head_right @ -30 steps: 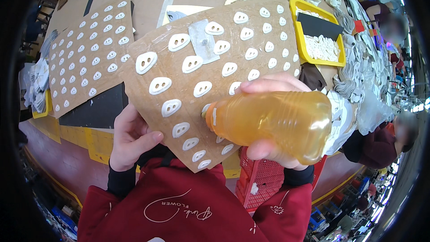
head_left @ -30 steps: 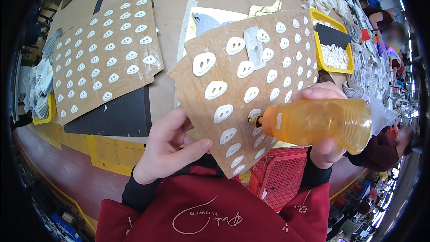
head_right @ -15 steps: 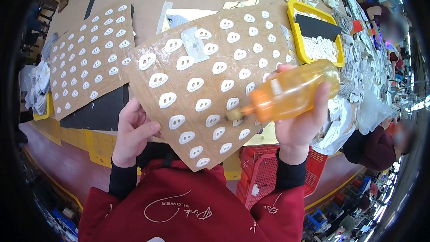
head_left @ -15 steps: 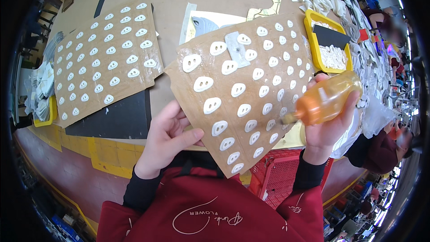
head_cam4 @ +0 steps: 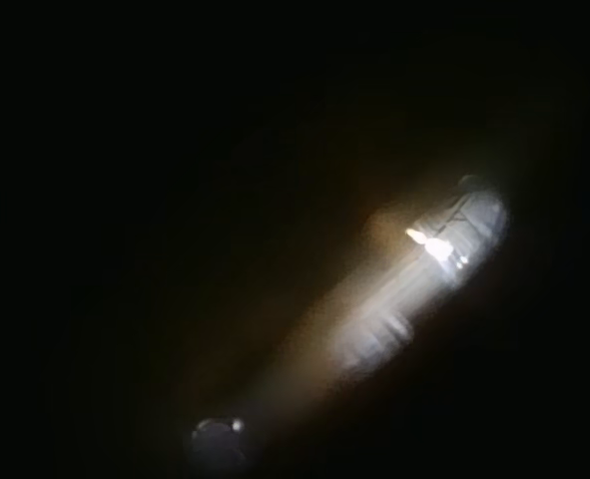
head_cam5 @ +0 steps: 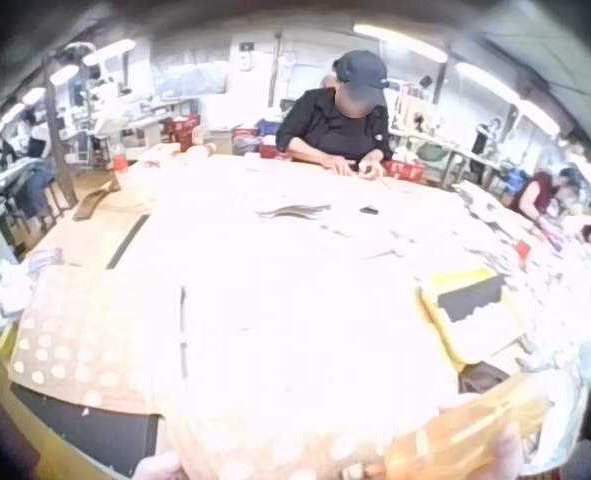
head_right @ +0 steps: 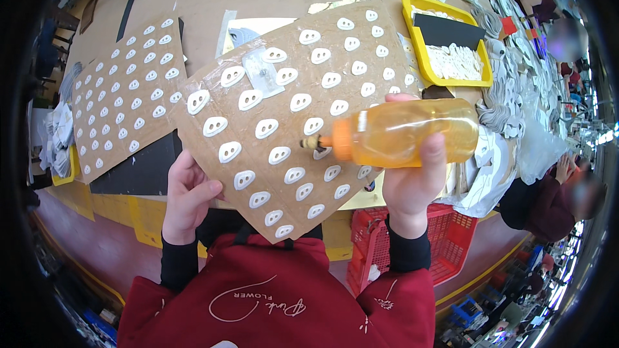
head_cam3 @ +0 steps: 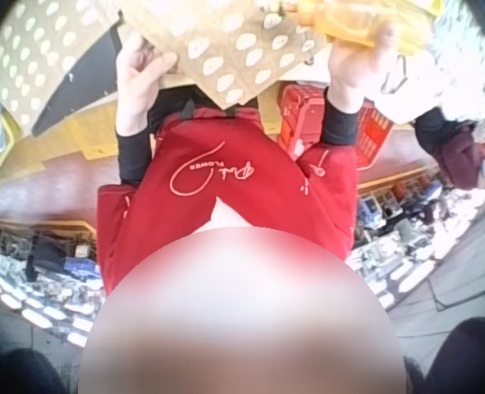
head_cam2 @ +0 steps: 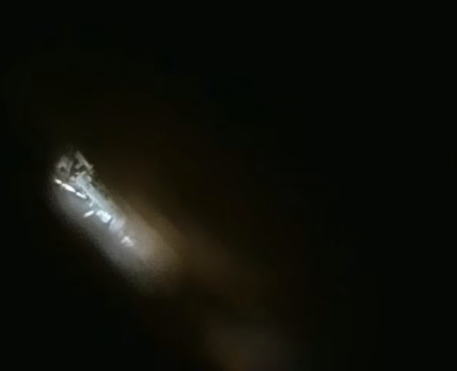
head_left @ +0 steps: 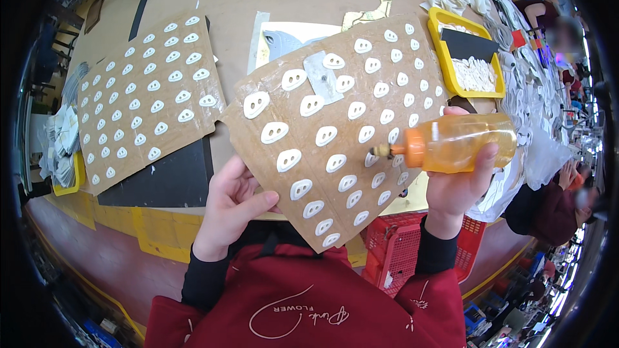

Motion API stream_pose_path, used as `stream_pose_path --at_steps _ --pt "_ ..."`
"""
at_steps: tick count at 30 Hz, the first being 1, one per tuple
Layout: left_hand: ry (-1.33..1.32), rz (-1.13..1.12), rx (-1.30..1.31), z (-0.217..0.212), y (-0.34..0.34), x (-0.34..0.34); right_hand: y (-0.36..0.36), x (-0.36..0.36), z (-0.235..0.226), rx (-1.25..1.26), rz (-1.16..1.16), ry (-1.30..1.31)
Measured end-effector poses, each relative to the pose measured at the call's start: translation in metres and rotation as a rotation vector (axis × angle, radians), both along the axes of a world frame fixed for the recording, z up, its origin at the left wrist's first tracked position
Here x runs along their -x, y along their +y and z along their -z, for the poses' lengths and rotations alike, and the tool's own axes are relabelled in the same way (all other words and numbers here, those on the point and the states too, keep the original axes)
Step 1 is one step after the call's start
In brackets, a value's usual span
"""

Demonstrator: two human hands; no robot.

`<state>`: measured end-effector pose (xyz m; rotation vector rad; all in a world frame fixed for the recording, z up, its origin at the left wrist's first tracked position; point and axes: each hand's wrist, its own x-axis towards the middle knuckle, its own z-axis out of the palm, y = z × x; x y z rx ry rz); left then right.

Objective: The person holds a cardboard sheet with pre-cut white shapes and uses a squeeze bottle to apply a small amount of yellow liquid to each shape. The person works systematically across the sheet, moving from one shape to the next without pausing.

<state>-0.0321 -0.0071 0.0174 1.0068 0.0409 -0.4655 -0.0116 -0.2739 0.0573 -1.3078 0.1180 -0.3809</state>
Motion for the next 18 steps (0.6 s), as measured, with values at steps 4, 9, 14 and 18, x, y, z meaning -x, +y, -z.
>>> stream_pose_path --at_steps 4,9,14,18 --pt "-0.065 -0.017 -0.003 0.000 -0.002 0.002 0.008 0.000 0.002 0.231 -0.015 -0.029" --pt "-0.086 -0.032 -0.001 -0.002 -0.003 0.005 0.013 0.000 0.007 0.213 -0.043 0.038" --pt "-0.087 -0.027 0.010 -0.005 -0.004 0.005 0.015 -0.001 0.012 0.165 0.003 0.039" --pt "-0.084 -0.009 0.024 -0.007 -0.003 0.007 0.019 -0.003 0.014 0.145 0.044 0.048"
